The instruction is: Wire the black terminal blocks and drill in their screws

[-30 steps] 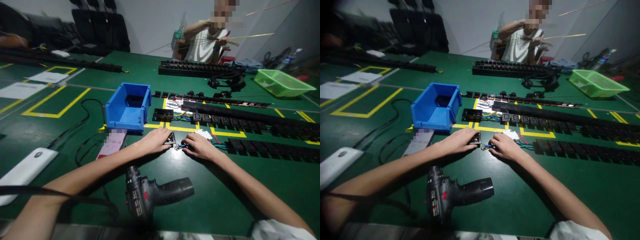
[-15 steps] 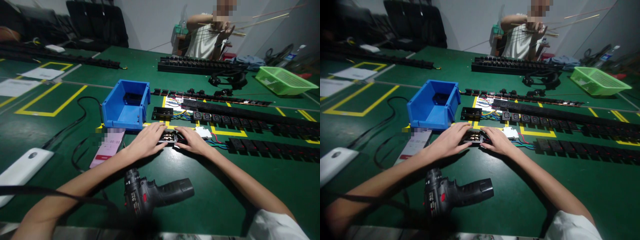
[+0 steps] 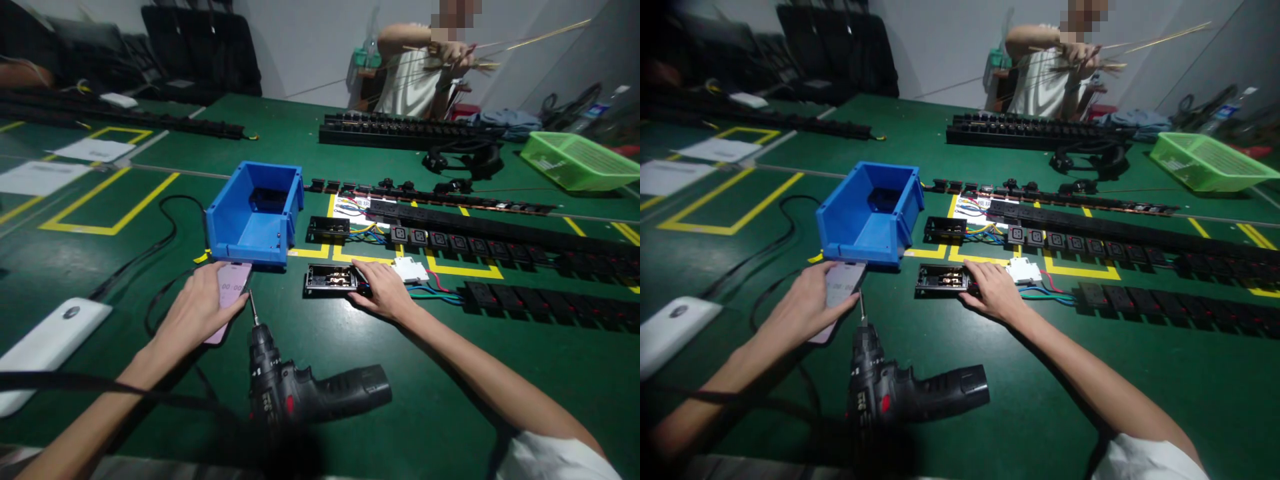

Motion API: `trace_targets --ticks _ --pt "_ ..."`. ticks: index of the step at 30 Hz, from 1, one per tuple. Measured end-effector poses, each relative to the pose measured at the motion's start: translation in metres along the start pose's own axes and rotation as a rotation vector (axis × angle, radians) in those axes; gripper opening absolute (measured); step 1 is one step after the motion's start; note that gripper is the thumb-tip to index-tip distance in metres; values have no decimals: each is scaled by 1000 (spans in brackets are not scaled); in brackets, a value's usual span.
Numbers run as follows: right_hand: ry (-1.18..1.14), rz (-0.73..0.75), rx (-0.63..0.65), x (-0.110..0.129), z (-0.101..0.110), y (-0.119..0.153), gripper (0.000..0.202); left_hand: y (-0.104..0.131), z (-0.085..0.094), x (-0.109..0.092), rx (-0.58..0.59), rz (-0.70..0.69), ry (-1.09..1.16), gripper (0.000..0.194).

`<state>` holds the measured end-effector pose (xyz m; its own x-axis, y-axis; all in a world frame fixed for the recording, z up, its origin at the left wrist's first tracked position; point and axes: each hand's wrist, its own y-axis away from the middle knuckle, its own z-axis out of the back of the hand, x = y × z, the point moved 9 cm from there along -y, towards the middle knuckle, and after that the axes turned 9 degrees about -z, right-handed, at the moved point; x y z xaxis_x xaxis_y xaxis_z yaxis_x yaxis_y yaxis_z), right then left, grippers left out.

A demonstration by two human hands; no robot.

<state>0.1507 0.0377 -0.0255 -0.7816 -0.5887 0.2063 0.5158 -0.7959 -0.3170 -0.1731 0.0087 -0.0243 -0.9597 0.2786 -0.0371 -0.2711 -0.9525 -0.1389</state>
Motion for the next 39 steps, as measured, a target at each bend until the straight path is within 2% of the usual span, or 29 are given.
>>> trace_targets --ticks 5,8,12,16,19,21,23,26,29,31,34,39 --pt "-15 1 -18 -1 1 2 65 -13 -13 7 92 86 -135 70" --pt "-13 13 -34 0 3 3 64 -13 -15 15 99 109 -157 66" --pt "-28 22 -34 1 4 4 64 -7 -6 25 56 62 -98 60" --pt "-44 16 -23 0 3 4 63 -5 11 20 38 -1 -108 57" --pt "-53 15 -17 0 2 3 62 -15 27 -5 42 -62 -163 45" --pt "-55 12 -14 0 2 3 60 -29 43 -39 -20 -169 -124 38" --pt "-54 8 -7 1 2 3 58 -44 53 -81 -47 -324 -23 36" --pt "-49 -4 10 2 3 3 56 -65 52 -139 -21 -493 82 33" --pt "-43 -10 16 3 3 3 54 -82 33 -181 36 -595 114 39" --pt "-46 -6 14 3 3 3 54 -91 19 -197 67 -644 135 45" --pt "-55 -2 10 2 2 3 54 -99 3 -207 113 -693 237 44" --pt "-63 2 7 1 1 2 54 -102 1 -204 113 -721 397 44"
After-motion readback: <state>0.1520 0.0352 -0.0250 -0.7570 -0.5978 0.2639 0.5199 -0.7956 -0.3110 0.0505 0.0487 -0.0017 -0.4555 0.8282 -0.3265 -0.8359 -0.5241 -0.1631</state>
